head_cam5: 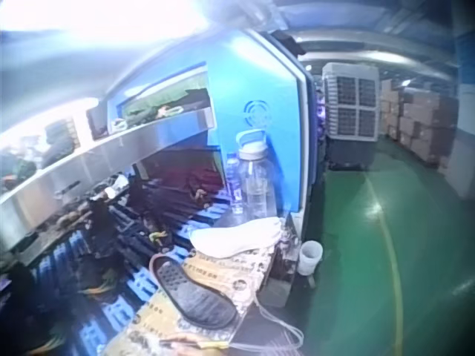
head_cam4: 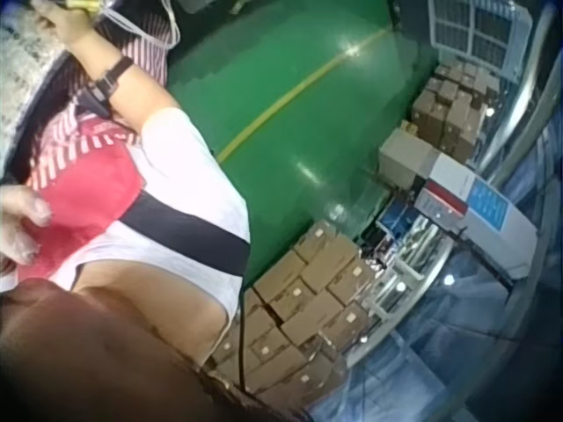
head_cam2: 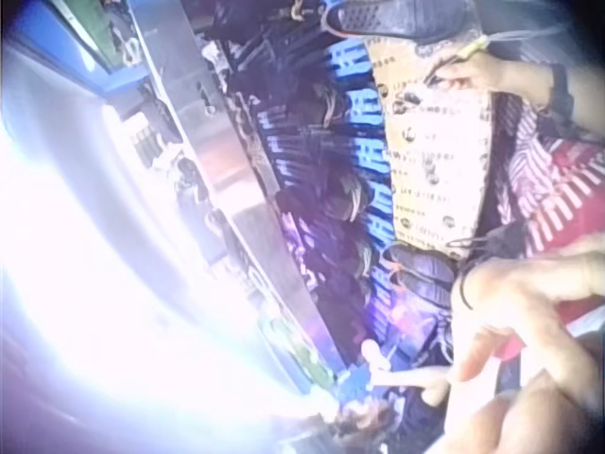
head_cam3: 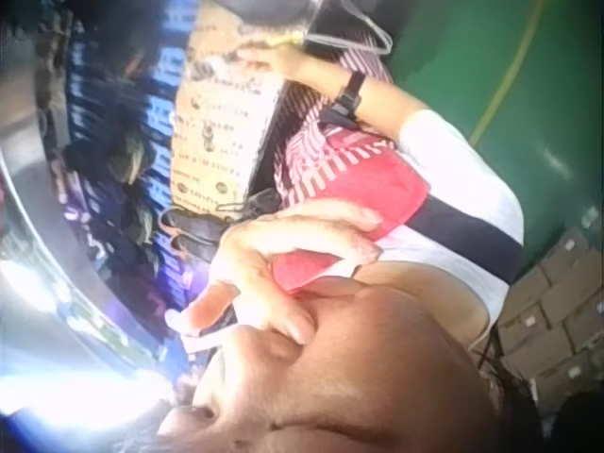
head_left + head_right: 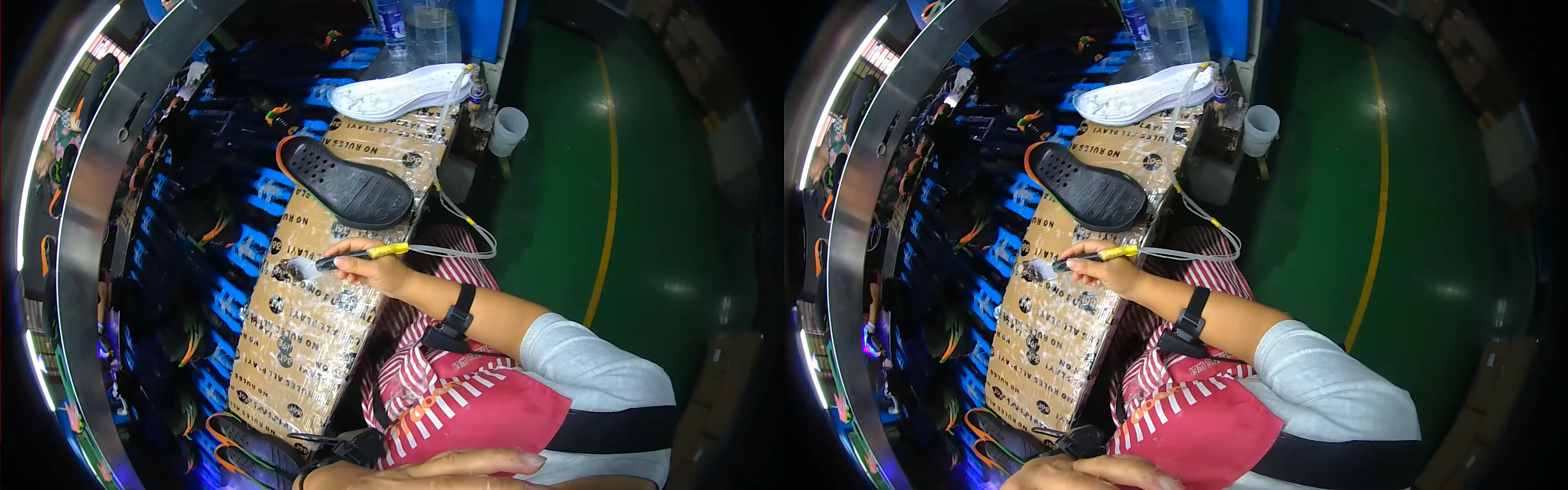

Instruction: Applying adhesive to the soles of shoes using a brush connected to a supply line in a factory.

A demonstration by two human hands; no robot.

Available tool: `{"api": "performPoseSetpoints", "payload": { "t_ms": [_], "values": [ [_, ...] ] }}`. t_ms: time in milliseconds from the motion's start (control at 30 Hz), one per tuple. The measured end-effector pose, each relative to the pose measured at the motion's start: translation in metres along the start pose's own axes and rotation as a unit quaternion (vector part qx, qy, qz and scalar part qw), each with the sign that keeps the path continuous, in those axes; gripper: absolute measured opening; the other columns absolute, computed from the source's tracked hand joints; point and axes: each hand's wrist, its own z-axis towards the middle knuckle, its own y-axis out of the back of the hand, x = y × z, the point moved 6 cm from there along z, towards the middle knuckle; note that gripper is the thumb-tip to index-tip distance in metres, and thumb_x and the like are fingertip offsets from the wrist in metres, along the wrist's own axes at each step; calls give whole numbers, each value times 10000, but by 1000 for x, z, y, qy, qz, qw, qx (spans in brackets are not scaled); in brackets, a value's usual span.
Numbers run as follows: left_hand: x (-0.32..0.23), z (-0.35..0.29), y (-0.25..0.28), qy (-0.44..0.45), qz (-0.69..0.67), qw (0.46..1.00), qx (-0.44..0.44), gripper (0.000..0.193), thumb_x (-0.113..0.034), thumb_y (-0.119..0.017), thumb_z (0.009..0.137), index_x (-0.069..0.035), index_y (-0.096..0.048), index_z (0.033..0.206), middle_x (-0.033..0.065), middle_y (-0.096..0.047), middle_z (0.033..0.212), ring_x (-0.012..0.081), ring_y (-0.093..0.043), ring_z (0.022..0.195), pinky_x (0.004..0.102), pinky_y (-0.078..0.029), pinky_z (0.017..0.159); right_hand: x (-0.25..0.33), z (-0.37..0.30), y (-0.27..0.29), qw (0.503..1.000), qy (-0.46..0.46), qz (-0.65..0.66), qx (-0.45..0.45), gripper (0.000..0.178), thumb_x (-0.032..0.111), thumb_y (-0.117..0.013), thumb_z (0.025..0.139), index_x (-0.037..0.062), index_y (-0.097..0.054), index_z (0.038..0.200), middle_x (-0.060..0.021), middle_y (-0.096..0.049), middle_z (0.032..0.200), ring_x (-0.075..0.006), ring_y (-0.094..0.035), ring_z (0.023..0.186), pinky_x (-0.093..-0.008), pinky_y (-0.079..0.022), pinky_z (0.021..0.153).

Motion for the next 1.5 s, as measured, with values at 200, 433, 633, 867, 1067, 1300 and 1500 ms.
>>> {"api": "performPoseSetpoints", "payload": {
  "t_ms": [200,433,633,867,1067,1300,1500],
  "values": [
    [-14,-7,1,-91,73,991,71,643,-645,-380,818,-80,-659,949,429,-439,1088,532,-427,1048,664,-278,854,0,-4,-5,1000,-12,-10,-10,277,198,-609,836,21,-568,1046,-18,-579,732,-40,-516,602,-158,-414,530],
    [-32,-13,9,85,206,972,-79,689,-578,-462,816,30,-530,1135,365,-449,1154,450,-429,1121,539,-317,935,1,-9,4,999,-24,17,-34,257,173,-594,846,28,-566,1056,-17,-583,720,-32,-499,588,-144,-397,525],
    [-100,-16,7,271,599,724,-210,576,-349,-542,817,26,-425,1239,179,-509,1152,248,-500,1026,338,-380,860,6,-9,-7,999,-38,26,-27,242,124,-576,846,16,-550,1061,-44,-572,727,-70,-505,601,-168,-406,548],
    [-297,-44,57,121,841,319,-419,558,-226,-632,789,0,-426,1255,179,-468,1227,240,-464,1111,346,-340,951,9,-7,-4,999,-21,30,-37,232,103,-558,852,3,-544,1060,-53,-567,723,-74,-505,603,-176,-415,549],
    [-544,-131,51,84,875,-175,-443,734,-432,-600,761,42,-372,1273,281,-470,1204,376,-436,1145,407,-333,964,5,-5,-9,999,-23,-9,-33,238,116,-554,855,9,-540,1067,-51,-562,719,-74,-488,588,-178,-391,530],
    [-659,-194,96,196,815,-111,-534,932,-339,-655,705,17,-115,1377,268,-412,1267,352,-428,1177,355,-348,967,9,-12,0,996,-20,-50,-69,259,161,-586,838,14,-537,1046,-38,-563,712,-78,-493,588,-182,-400,538],
    [-698,-207,92,222,825,-217,-473,498,-394,-599,768,-71,-479,1127,227,-544,1102,399,-511,1015,435,-411,844,6,-2,-5,996,-9,-58,-70,241,133,-574,847,5,-541,1048,-40,-571,727,-75,-506,602,-180,-399,533]
  ]
}}
